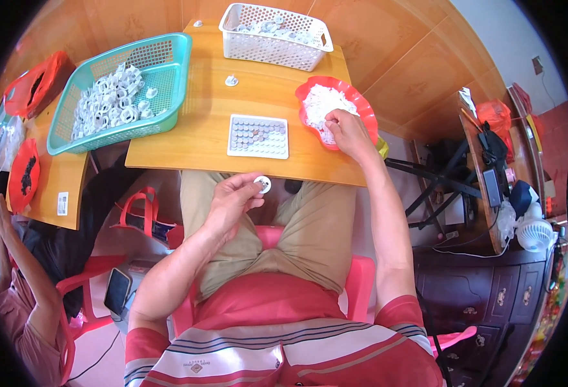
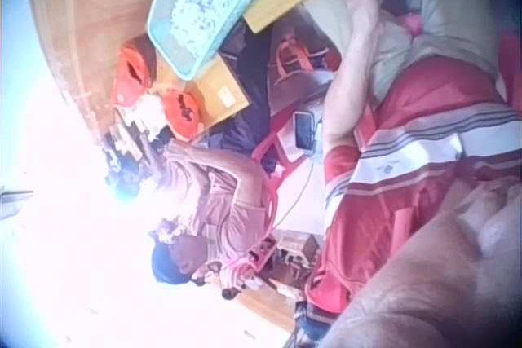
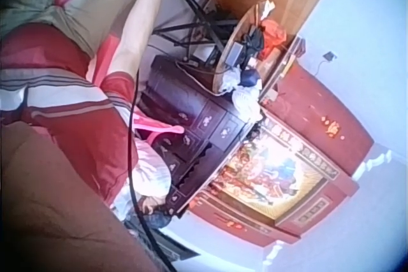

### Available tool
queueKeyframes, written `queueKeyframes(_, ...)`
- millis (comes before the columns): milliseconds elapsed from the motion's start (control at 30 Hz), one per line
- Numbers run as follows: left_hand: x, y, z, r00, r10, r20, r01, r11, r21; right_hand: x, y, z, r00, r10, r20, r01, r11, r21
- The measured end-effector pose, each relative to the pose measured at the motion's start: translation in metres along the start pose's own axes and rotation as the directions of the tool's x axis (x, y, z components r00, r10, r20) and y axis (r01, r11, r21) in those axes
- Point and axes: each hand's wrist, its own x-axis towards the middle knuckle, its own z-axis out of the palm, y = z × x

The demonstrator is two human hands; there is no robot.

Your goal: The person picks up a white plastic base and a metal disc by hand, fits the disc into the base, and then places the assembled unit into a white basket.

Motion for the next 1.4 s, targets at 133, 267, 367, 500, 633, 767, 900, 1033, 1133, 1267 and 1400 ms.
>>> queueKeyframes(133,-0.001,0.000,0.002,1.000,0.007,0.003,-0.007,1.000,0.021,-0.001,0.004,0.000,0.996,-0.057,-0.073,0.055,0.998,-0.025)
queueKeyframes(267,-0.002,-0.001,0.002,0.999,0.030,0.018,-0.031,1.000,0.006,0.000,0.006,0.001,0.984,-0.097,-0.149,0.105,0.993,0.047)
queueKeyframes(367,-0.001,-0.002,0.002,0.999,0.033,0.019,-0.033,0.999,0.010,0.000,0.011,0.005,0.982,-0.021,-0.187,0.055,0.982,0.178)
queueKeyframes(500,0.001,-0.003,0.002,0.997,0.068,0.032,-0.067,0.998,-0.018,-0.004,0.005,0.003,0.968,0.079,-0.238,0.008,0.940,0.342)
queueKeyframes(633,0.000,-0.004,0.003,0.996,0.083,0.020,-0.083,0.996,-0.017,-0.018,-0.021,-0.001,0.967,0.191,-0.171,-0.051,0.798,0.601)
queueKeyframes(767,-0.002,-0.001,0.006,0.995,0.101,0.001,-0.101,0.995,-0.025,-0.041,-0.052,0.010,0.983,0.141,-0.118,0.008,0.610,0.793)
queueKeyframes(900,-0.001,-0.002,0.005,0.996,0.090,-0.005,-0.090,0.996,-0.021,-0.062,-0.067,0.033,0.985,0.151,0.086,-0.147,0.466,0.872)
queueKeyframes(1033,-0.003,0.000,0.006,0.996,0.087,0.002,-0.087,0.996,-0.024,-0.076,-0.080,0.047,0.965,0.120,0.233,-0.262,0.393,0.882)
queueKeyframes(1133,-0.001,-0.001,0.005,0.995,0.100,0.010,-0.100,0.995,-0.018,-0.082,-0.089,0.053,0.961,0.101,0.257,-0.276,0.414,0.867)
queueKeyframes(1267,-0.002,-0.002,0.003,0.992,0.121,0.037,-0.121,0.993,0.000,-0.086,-0.094,0.063,0.962,0.090,0.257,-0.270,0.451,0.851)
queueKeyframes(1400,-0.003,-0.003,0.005,0.988,0.145,0.062,-0.145,0.989,-0.007,-0.091,-0.102,0.071,0.971,0.101,0.217,-0.238,0.530,0.814)
